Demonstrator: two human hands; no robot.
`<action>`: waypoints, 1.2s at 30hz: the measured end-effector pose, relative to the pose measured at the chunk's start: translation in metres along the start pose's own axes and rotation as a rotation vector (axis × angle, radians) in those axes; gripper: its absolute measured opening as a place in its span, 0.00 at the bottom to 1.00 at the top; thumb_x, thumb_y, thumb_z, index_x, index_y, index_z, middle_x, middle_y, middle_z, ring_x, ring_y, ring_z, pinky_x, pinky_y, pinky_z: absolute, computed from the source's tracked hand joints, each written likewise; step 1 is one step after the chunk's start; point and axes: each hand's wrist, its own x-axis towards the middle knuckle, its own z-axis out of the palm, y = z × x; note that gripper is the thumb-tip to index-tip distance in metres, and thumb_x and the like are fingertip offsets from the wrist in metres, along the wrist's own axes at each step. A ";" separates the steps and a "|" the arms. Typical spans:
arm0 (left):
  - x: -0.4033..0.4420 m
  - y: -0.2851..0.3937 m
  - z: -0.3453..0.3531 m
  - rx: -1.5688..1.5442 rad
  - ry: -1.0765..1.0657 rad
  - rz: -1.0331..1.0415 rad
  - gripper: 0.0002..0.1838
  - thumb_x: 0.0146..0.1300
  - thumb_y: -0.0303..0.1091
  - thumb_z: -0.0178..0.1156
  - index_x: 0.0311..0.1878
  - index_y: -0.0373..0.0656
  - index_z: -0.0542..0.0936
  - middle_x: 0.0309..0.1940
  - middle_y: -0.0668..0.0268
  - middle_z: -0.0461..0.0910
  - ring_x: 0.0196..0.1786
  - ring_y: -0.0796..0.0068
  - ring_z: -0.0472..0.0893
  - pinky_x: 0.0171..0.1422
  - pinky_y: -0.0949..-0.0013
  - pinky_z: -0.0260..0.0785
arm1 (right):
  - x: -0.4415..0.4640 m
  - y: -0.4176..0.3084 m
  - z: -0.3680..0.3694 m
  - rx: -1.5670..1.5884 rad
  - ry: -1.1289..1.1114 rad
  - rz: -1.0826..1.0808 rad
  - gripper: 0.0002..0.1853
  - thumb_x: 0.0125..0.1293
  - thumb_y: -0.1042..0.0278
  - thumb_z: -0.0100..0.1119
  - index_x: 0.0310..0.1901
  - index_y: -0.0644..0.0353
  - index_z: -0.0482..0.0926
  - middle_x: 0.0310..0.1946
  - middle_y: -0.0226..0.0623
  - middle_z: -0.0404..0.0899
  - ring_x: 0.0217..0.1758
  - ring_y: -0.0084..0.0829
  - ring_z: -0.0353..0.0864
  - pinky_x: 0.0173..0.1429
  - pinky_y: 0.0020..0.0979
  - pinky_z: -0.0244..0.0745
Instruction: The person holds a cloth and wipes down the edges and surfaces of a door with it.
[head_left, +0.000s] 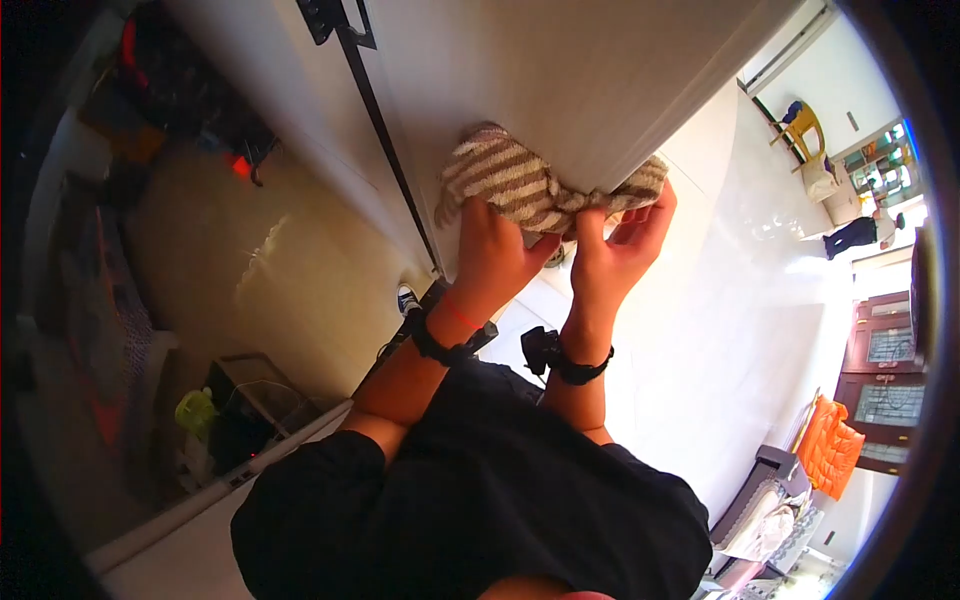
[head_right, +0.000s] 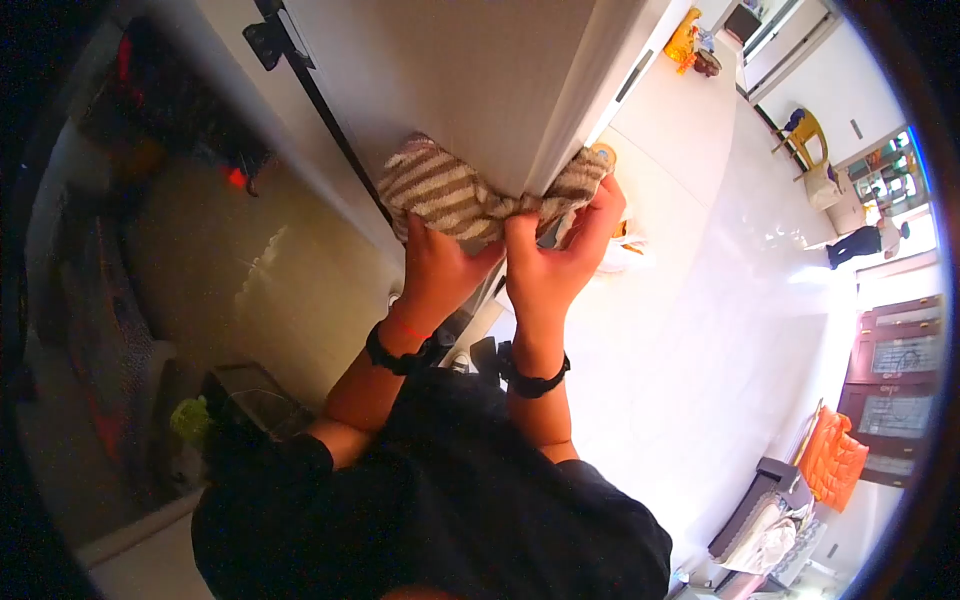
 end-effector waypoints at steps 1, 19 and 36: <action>-0.003 -0.001 0.001 0.019 -0.017 -0.011 0.37 0.50 0.36 0.79 0.61 0.36 0.70 0.51 0.47 0.74 0.51 0.42 0.75 0.56 0.46 0.69 | 0.001 0.002 0.001 0.005 -0.015 0.001 0.23 0.53 0.81 0.59 0.54 0.67 0.73 0.63 0.42 0.67 0.64 0.35 0.71 0.72 0.34 0.63; -0.014 -0.010 0.004 -0.010 0.001 -0.012 0.38 0.52 0.34 0.77 0.64 0.37 0.70 0.53 0.47 0.73 0.54 0.41 0.75 0.58 0.47 0.68 | 0.001 0.012 -0.002 -0.009 -0.073 -0.038 0.25 0.51 0.80 0.59 0.55 0.67 0.73 0.63 0.46 0.66 0.66 0.40 0.69 0.72 0.36 0.62; -0.023 -0.021 0.009 -0.050 -0.026 -0.012 0.34 0.50 0.36 0.77 0.61 0.39 0.77 0.58 0.52 0.76 0.60 0.43 0.74 0.66 0.45 0.65 | 0.005 0.010 -0.009 -0.168 -0.130 -0.198 0.28 0.48 0.79 0.61 0.56 0.65 0.71 0.63 0.51 0.69 0.68 0.48 0.70 0.72 0.43 0.65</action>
